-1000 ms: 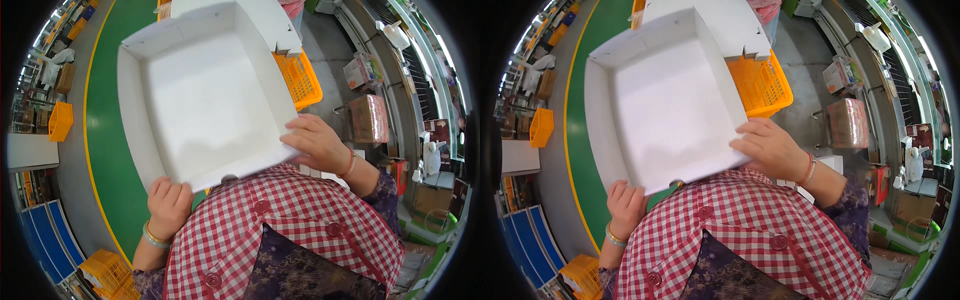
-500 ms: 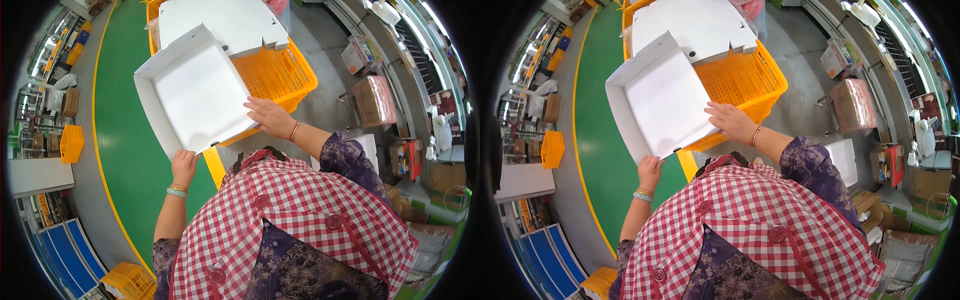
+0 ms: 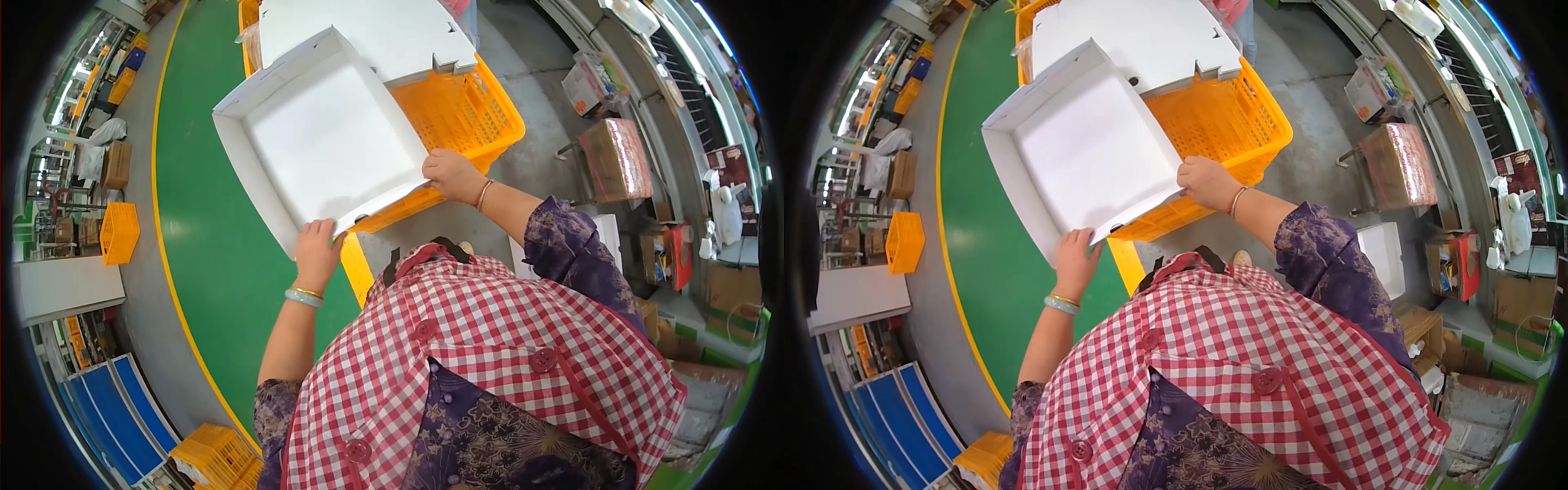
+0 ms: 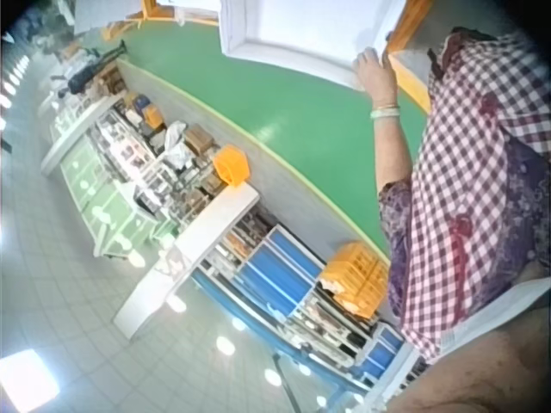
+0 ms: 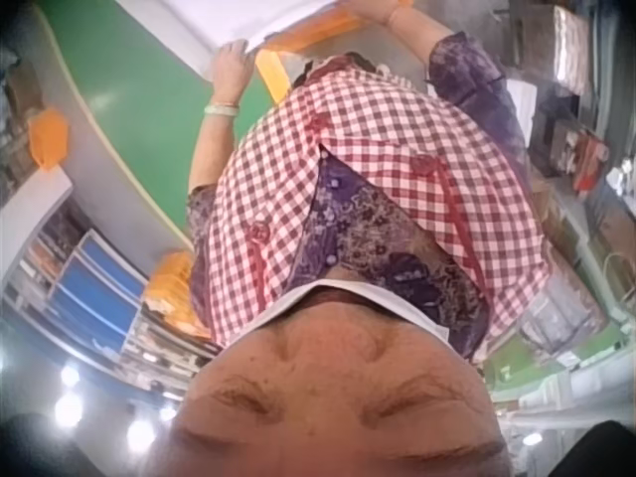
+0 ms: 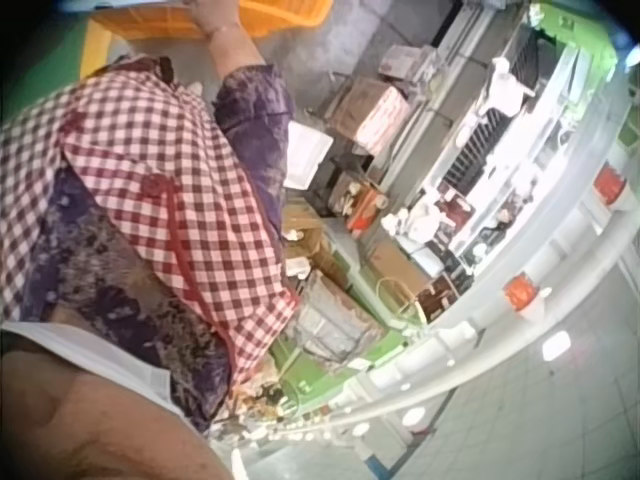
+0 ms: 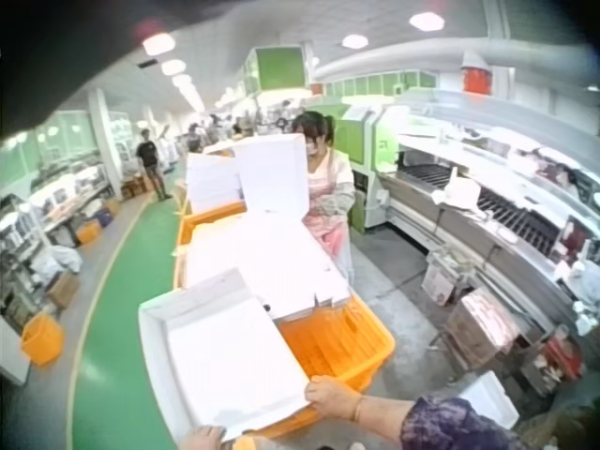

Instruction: The person folds flat white cardboard sheets into rectangular boxes by hand. They repeatedly pick up a sheet, fold the side flaps, and tuck the tabs into slots to form the box structure. The finished boxes are placed into a yellow plastic crate on the floor.

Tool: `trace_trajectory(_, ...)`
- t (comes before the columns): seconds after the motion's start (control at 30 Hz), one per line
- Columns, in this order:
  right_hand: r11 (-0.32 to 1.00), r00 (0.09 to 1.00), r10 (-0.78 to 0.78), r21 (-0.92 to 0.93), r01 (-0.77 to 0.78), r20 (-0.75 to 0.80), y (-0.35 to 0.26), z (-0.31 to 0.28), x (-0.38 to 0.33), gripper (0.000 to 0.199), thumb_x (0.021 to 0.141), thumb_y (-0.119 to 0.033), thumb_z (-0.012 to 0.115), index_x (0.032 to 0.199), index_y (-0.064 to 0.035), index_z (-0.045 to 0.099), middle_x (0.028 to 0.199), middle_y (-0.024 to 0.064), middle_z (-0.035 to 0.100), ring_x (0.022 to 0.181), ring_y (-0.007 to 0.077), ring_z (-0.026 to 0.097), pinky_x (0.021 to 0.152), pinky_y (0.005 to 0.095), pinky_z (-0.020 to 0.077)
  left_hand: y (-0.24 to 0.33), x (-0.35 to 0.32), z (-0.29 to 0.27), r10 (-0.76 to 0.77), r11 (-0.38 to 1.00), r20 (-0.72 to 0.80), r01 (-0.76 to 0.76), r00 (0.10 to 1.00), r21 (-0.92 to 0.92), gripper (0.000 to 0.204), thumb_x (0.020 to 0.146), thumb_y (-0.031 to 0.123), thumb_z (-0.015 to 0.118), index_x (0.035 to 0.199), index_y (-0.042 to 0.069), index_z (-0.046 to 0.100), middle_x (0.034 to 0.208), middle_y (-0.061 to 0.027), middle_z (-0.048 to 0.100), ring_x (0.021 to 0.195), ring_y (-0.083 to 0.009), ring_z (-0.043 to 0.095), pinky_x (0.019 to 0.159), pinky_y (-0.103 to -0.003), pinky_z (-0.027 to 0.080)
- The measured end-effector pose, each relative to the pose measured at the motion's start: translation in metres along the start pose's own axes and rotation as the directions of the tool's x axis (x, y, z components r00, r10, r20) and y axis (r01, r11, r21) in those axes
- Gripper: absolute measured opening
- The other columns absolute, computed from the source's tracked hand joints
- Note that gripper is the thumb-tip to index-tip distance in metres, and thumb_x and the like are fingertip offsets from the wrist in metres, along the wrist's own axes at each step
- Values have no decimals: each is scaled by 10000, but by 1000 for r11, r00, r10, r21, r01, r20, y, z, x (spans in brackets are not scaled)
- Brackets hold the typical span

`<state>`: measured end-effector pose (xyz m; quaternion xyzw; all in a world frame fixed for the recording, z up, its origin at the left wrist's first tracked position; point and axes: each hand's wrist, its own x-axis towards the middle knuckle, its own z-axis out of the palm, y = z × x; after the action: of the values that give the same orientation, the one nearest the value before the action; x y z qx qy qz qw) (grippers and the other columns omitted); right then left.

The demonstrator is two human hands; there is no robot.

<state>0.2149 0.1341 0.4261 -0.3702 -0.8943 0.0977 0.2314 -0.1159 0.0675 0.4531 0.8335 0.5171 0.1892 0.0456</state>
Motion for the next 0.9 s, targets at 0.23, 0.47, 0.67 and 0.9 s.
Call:
trace_trajectory(0.23, 995, 998, 33, 89, -38, 54, -21, -2, 10, 154, 670, -130, 731, 715, -67, 598, 832, 42, 592, 852, 244, 551, 768, 351, 478, 42, 39, 28, 2, 1000, 86, -1, 996, -17, 299, 801, 308, 688, 938, 65, 580, 832, -93, 572, 807, -277, 562, 693, -395, 462)
trace_trajectory(0.47, 967, 995, -4, 253, -21, 98, -15, -5, 4, 168, 736, -106, 692, 863, -48, 600, 1025, 54, 613, 966, 262, 578, 829, 359, 476, 47, 34, 22, -111, 987, 49, 115, 993, -108, 349, 762, 293, 733, 948, 50, 565, 849, -95, 568, 809, -285, 560, 713, -387, 454)
trace_trajectory(0.67, 978, 984, -11, 209, -28, 180, -13, 0, -8, 97, 778, -87, 636, 865, -51, 611, 1005, 40, 623, 980, 244, 583, 810, 351, 491, 48, 56, 9, -27, 958, 79, 48, 997, -282, 389, 675, 228, 813, 917, 46, 568, 827, -119, 605, 756, -306, 593, 667, -392, 485)
trace_trajectory(0.9, 990, 992, -108, 94, 101, 72, -30, -10, 1, 84, 750, -155, 663, 779, -103, 604, 866, -10, 594, 797, 202, 538, 695, 306, 490, 48, 52, -11, -63, 931, 269, 154, 961, -331, 233, 725, 153, 761, 821, 54, 574, 769, -91, 636, 703, -291, 600, 629, -383, 482)
